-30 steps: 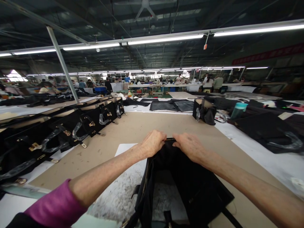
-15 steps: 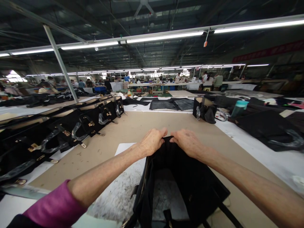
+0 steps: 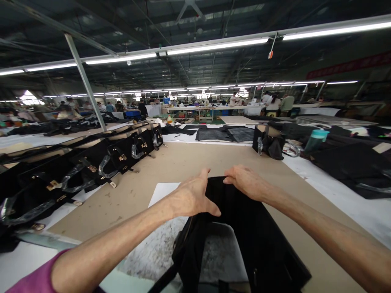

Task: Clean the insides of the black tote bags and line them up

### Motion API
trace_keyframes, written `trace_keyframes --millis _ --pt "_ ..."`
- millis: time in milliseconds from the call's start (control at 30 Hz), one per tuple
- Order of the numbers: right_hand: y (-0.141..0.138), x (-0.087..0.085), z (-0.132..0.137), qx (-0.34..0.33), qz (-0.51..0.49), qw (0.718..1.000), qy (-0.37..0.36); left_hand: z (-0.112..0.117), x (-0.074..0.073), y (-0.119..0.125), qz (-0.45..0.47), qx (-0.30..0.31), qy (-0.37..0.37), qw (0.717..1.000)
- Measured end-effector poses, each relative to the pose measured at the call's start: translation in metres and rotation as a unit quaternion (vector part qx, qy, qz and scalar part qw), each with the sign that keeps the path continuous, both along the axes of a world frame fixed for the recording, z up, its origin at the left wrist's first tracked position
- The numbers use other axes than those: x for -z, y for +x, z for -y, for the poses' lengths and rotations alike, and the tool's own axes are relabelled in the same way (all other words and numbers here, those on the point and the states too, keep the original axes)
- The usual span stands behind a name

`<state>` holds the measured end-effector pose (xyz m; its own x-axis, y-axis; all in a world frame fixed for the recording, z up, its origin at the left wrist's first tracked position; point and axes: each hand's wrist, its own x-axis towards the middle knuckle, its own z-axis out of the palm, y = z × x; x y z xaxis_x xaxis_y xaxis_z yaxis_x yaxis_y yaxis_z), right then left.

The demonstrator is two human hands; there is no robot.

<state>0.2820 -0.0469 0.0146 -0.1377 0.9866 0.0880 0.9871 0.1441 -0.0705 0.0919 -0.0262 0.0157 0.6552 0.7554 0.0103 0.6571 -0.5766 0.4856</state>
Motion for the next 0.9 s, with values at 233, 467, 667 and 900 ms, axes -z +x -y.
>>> trace_keyframes --millis 233,467,667,900 --pt "0.007 -0.01 0.032 0.066 0.007 0.998 0.015 -0.023 -0.002 0.003 -0.111 -0.004 0.076 0.991" --pt "0.01 0.01 0.049 0.118 0.03 0.992 0.042 -0.007 0.018 0.023 -0.032 0.04 0.194 0.98" --pt "0.017 0.018 0.046 0.135 0.027 0.99 0.034 -0.015 0.037 0.039 0.056 0.049 0.205 0.976" --pt "0.022 0.018 0.037 0.139 0.011 0.99 0.033 -0.039 0.045 0.034 0.048 0.066 0.244 0.966"
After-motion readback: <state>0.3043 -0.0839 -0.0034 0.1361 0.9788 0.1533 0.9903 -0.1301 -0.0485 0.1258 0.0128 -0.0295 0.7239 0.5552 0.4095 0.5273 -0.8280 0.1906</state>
